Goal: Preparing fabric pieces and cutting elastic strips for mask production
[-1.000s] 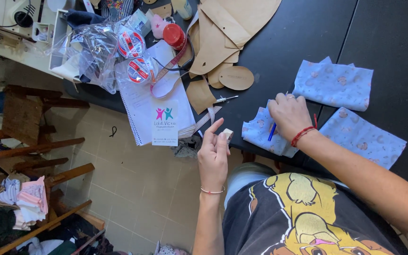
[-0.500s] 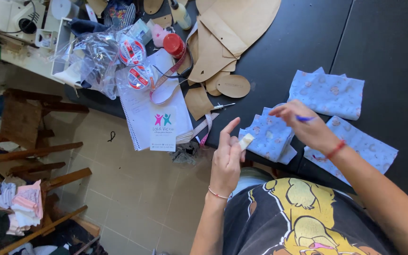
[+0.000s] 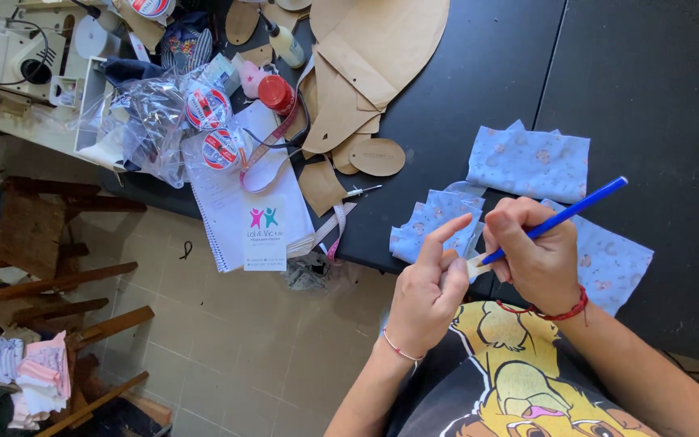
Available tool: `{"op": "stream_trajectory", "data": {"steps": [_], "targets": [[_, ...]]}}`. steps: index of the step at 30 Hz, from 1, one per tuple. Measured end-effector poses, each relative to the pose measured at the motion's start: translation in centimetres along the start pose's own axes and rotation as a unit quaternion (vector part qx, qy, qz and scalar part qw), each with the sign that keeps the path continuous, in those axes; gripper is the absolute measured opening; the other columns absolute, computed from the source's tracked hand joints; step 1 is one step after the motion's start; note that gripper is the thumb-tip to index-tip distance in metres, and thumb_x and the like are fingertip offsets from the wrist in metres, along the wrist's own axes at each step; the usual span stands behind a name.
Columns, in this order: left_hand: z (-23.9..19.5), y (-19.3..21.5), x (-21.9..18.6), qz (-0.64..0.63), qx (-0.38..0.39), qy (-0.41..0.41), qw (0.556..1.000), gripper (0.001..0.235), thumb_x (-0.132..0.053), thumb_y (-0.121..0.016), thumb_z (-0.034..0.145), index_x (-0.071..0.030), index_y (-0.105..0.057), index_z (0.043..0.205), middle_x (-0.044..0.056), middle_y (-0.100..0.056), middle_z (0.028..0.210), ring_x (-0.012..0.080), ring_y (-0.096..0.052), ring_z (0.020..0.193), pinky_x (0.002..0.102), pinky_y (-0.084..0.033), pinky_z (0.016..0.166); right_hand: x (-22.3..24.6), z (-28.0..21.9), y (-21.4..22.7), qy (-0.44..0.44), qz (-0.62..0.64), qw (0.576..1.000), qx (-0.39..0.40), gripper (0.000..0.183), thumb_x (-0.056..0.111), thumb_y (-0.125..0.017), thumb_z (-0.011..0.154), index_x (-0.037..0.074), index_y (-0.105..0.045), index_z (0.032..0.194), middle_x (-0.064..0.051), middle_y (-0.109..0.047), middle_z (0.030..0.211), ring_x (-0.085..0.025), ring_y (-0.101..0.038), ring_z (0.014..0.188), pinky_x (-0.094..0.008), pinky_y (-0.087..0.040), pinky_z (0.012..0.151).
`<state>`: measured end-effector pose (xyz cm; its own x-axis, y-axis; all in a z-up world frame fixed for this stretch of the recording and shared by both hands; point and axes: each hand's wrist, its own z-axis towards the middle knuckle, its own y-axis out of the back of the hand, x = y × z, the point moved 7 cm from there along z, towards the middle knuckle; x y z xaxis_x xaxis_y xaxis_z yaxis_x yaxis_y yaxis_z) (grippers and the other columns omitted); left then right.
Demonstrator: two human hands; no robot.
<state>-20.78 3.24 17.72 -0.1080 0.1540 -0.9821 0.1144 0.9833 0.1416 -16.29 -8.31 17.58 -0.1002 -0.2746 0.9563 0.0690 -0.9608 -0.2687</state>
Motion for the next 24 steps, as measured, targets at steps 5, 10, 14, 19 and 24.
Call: {"op": "stream_trajectory", "data": {"steps": [5,10,14,19,24], "targets": [[0.09,-0.34,0.13,-0.024,-0.016,-0.011,1.000,0.041,-0.011,-0.041,0.082,-0.013,-0.046,0.123,-0.004,-0.034,0.046,0.0088,-0.034,0.044,0.020,-0.035,0.047,-0.92,-0.43,0.58,-0.029,0.020,0.999,-0.014,0.031,0.011,-0.043,0.092,0.005,-0.041,0.061,-0.008,-0.041,0.048,-0.006,-0.037,0.023,-0.014,-0.034,0.026],[0.07,-0.46,0.12,-0.051,-0.025,-0.020,0.998,0.040,-0.008,-0.041,0.083,-0.011,-0.047,0.123,-0.004,-0.034,0.044,0.0082,-0.033,0.043,0.020,-0.033,0.046,-0.06,-0.22,0.17,-0.010,-0.017,1.000,-0.005,0.033,0.008,-0.045,0.091,0.005,-0.043,0.058,-0.006,-0.041,0.045,-0.007,-0.040,0.023,-0.014,-0.035,0.026],[-0.07,-0.66,0.13,-0.077,-0.023,-0.015,0.997,0.040,-0.007,-0.040,0.083,-0.010,-0.047,0.123,-0.005,-0.033,0.045,0.0069,-0.032,0.044,0.018,-0.033,0.046,-0.33,-0.43,0.40,-0.016,-0.014,1.000,-0.004,0.032,0.008,-0.045,0.090,0.005,-0.044,0.058,-0.006,-0.042,0.044,-0.006,-0.039,0.023,-0.013,-0.035,0.025],[-0.12,-0.70,0.15,-0.085,-0.021,-0.019,0.996,0.039,-0.008,-0.040,0.083,-0.009,-0.046,0.122,-0.004,-0.034,0.045,0.0069,-0.033,0.044,0.018,-0.032,0.046,-0.21,-0.48,0.06,-0.010,-0.003,1.000,0.011,0.033,0.006,-0.046,0.088,0.004,-0.044,0.055,-0.006,-0.043,0.043,-0.006,-0.040,0.022,-0.014,-0.035,0.025],[-0.20,-0.79,0.05,-0.097,-0.014,-0.018,0.995,0.039,-0.008,-0.039,0.084,-0.007,-0.045,0.123,-0.003,-0.035,0.045,0.0069,-0.033,0.044,0.019,-0.031,0.046,-0.05,-0.67,0.40,-0.011,0.015,0.999,-0.028,0.033,0.008,-0.044,0.091,0.007,-0.042,0.058,-0.005,-0.040,0.045,-0.005,-0.037,0.023,-0.013,-0.034,0.026]]}}
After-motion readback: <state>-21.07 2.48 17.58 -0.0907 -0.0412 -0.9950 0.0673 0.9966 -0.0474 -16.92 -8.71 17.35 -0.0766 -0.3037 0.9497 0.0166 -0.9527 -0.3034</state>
